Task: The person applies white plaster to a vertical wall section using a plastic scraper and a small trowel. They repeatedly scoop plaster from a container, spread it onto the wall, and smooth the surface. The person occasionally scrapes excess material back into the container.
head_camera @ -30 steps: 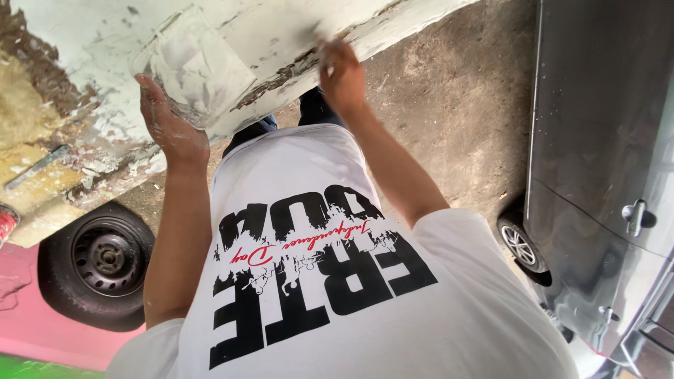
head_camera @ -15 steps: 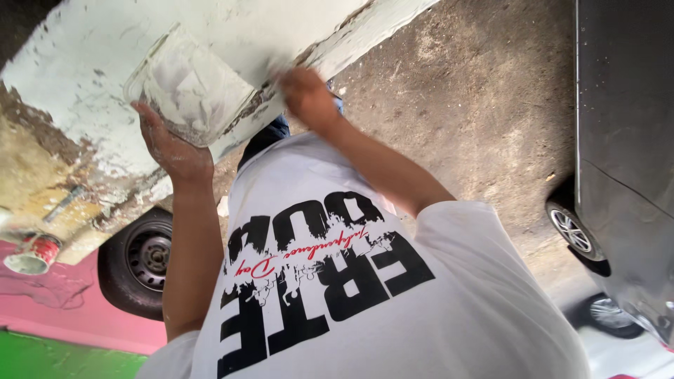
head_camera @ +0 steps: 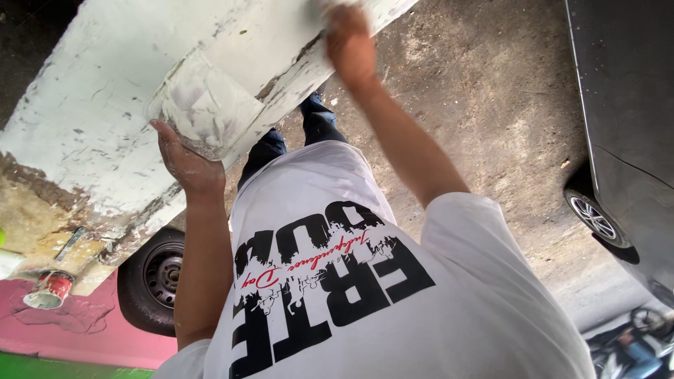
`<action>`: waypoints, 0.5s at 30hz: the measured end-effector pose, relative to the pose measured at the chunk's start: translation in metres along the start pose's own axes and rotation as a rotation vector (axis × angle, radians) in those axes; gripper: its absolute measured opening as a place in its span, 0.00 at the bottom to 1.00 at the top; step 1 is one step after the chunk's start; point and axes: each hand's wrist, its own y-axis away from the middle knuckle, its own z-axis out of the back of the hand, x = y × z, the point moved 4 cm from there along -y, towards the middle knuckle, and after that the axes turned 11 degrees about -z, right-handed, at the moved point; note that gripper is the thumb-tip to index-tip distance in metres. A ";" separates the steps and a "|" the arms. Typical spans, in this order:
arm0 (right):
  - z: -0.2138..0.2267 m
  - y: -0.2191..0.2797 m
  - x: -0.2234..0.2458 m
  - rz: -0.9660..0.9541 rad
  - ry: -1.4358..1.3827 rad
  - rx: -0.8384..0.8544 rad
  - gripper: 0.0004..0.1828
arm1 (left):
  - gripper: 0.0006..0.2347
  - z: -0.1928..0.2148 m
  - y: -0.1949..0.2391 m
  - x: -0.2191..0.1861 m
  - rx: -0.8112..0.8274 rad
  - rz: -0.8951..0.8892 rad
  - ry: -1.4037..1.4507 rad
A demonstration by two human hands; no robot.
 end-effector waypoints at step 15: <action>0.005 -0.003 -0.013 0.038 -0.230 0.107 0.09 | 0.29 -0.057 -0.003 0.018 0.016 -0.007 0.012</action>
